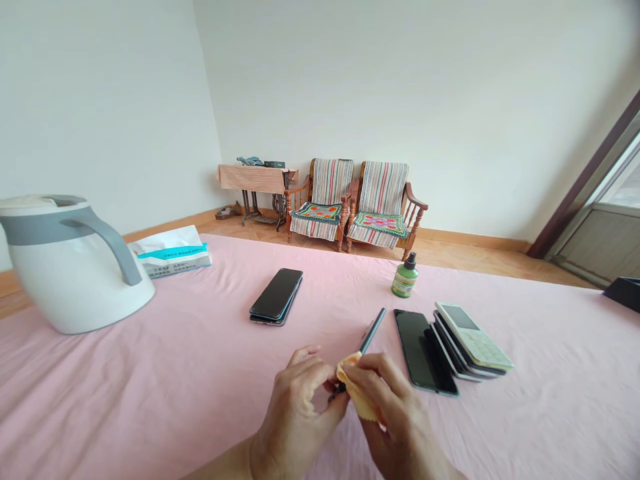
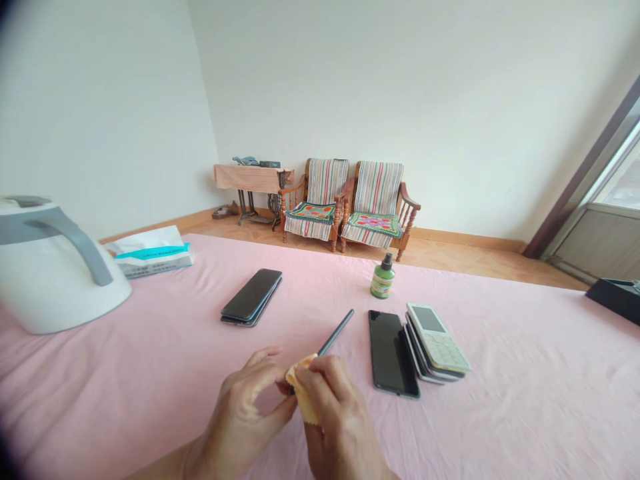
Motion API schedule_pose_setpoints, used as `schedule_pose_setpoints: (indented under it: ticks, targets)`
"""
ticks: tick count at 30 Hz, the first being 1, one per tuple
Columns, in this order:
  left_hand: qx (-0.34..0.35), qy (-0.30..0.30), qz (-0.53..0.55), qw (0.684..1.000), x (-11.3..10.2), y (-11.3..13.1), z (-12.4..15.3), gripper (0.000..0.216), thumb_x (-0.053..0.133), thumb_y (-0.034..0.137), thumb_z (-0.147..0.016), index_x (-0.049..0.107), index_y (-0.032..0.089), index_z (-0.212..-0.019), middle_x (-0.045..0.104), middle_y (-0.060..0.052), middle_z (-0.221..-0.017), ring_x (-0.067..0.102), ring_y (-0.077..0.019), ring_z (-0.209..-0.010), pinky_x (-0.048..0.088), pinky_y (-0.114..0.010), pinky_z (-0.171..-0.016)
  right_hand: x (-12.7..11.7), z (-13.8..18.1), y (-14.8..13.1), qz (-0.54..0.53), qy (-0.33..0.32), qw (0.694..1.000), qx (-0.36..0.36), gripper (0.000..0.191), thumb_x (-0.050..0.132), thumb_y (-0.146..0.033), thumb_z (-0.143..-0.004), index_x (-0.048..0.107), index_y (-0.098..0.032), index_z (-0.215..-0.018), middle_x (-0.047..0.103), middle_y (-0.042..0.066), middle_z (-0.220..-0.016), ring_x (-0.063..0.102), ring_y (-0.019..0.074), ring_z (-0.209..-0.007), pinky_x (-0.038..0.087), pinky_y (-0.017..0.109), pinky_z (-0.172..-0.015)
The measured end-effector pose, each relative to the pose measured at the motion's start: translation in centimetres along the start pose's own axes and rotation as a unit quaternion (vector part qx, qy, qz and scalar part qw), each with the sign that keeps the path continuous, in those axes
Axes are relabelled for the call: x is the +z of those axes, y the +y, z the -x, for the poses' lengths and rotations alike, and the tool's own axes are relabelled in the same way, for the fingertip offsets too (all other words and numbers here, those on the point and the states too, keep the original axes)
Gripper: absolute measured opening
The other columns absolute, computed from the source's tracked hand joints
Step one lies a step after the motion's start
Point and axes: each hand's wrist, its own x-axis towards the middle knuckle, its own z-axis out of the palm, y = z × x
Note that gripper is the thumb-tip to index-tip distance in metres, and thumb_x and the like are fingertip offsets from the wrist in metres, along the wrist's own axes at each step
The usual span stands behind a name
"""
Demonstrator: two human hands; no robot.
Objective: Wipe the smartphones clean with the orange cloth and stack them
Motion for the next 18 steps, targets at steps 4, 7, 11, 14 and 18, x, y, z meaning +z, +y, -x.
schedule_pose_setpoints:
  ticks: [4, 7, 11, 14, 18]
  targets:
    - [-0.034, 0.002, -0.007, 0.999, 0.3, 0.8, 0.2, 0.013, 0.061, 0.008, -0.075, 0.060, 0.018, -0.066, 0.058, 0.003, -0.058, 0.058, -0.0139, -0.058, 0.049, -0.036, -0.086, -0.2, 0.1, -0.6, -0.037, -0.010, 0.999, 0.001, 0.041, 0.046, -0.001, -0.082, 0.056, -0.020, -0.116, 0.056, 0.007, -0.100, 0.060, 0.0167, -0.092, 0.053, 0.026, -0.080]
    - [-0.069, 0.012, -0.015, 0.997, 0.4, 1.2, 0.4, 0.009, 0.061, 0.009, -0.073, 0.061, 0.017, -0.070, 0.062, 0.000, -0.065, 0.062, -0.0170, -0.066, 0.052, -0.029, -0.069, -0.6, -0.6, -0.6, -0.055, -0.016, 0.998, 0.020, 0.037, 0.047, 0.000, -0.082, 0.058, -0.021, -0.111, 0.056, 0.007, -0.098, 0.060, 0.0160, -0.090, 0.052, 0.025, -0.079]
    - [-0.112, 0.009, 0.004, 0.994, 0.8, 1.7, 0.6, 0.010, 0.062, 0.011, -0.073, 0.059, 0.017, -0.067, 0.063, 0.001, -0.064, 0.063, -0.0146, -0.060, 0.050, -0.023, -0.059, -1.2, -1.0, -0.1, -0.069, -0.026, 0.997, 0.017, 0.034, 0.048, -0.002, -0.082, 0.059, -0.020, -0.109, 0.056, 0.006, -0.095, 0.061, 0.0152, -0.086, 0.053, 0.024, -0.075]
    - [-0.135, -0.009, 0.028, 0.990, 1.2, 2.0, 0.4, 0.007, 0.063, 0.011, -0.073, 0.062, 0.017, -0.070, 0.065, 0.001, -0.065, 0.064, -0.0138, -0.060, 0.051, -0.021, -0.059, -1.8, -0.7, 0.7, -0.071, -0.033, 0.997, 0.011, 0.033, 0.049, -0.004, -0.083, 0.058, -0.021, -0.110, 0.056, 0.007, -0.096, 0.062, 0.0157, -0.087, 0.053, 0.024, -0.074]
    - [-0.102, -0.024, 0.029, 0.994, 1.5, 1.9, 0.4, 0.011, 0.067, 0.008, -0.069, 0.063, 0.018, -0.070, 0.065, 0.002, -0.064, 0.065, -0.0136, -0.063, 0.053, -0.026, -0.081, -2.5, 0.6, 1.3, -0.086, -0.077, 0.993, -0.011, 0.033, 0.051, -0.009, -0.085, 0.055, -0.023, -0.114, 0.057, 0.007, -0.097, 0.064, 0.0163, -0.085, 0.055, 0.023, -0.074]
